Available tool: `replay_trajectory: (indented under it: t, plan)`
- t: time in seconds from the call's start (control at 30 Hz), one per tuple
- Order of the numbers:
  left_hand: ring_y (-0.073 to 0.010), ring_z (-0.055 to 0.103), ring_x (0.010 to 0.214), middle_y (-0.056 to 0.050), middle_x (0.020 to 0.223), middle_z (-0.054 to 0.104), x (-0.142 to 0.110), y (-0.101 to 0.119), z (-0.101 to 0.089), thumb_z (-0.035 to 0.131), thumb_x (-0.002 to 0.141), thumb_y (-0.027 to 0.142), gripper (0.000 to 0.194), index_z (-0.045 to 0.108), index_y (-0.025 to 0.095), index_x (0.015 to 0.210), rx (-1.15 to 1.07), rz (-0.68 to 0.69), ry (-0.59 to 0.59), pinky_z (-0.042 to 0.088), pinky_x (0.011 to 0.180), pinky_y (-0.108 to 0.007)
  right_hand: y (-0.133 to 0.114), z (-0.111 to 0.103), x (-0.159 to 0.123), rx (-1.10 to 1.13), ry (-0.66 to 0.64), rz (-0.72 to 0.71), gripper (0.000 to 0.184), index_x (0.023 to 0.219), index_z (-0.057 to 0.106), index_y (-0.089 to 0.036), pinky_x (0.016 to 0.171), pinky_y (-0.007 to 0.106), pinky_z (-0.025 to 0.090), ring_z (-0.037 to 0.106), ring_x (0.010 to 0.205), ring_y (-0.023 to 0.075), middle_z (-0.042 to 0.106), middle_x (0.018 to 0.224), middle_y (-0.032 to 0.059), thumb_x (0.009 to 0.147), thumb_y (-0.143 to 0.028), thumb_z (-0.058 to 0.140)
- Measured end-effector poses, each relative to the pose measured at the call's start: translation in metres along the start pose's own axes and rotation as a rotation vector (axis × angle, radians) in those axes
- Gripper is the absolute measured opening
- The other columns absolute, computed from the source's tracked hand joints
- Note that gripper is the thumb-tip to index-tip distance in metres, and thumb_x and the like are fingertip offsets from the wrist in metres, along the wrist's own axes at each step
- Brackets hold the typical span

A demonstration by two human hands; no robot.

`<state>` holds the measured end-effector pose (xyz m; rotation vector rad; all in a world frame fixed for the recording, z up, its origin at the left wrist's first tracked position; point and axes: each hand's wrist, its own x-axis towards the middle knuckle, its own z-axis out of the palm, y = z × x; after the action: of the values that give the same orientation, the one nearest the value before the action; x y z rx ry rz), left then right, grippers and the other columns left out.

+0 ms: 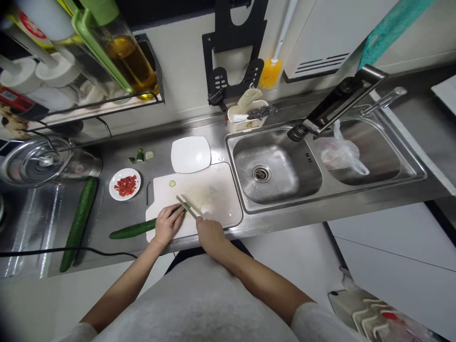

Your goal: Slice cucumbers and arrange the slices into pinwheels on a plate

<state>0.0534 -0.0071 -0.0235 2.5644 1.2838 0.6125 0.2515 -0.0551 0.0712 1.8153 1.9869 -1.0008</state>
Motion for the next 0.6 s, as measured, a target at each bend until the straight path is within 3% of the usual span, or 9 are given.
replay_trajectory:
  t: [0.6]
  plan:
    - [-0.0218,0.056,0.106,-0.007,0.116,0.064,-0.0062,0.0029,0.0028,0.054,0.089,0.028,0.036,0.060,0.030,0.125,0.037,0.009,-0.007,0.045,0.090,-0.037,0.0011,0.0021,0.0105,0.029,0.017,-0.035,0.029,0.109,0.053,-0.011,0.073,0.030,0.050,0.069,0.089,0.0236,0.070,0.087,0.0142,0.086,-0.005,0.038]
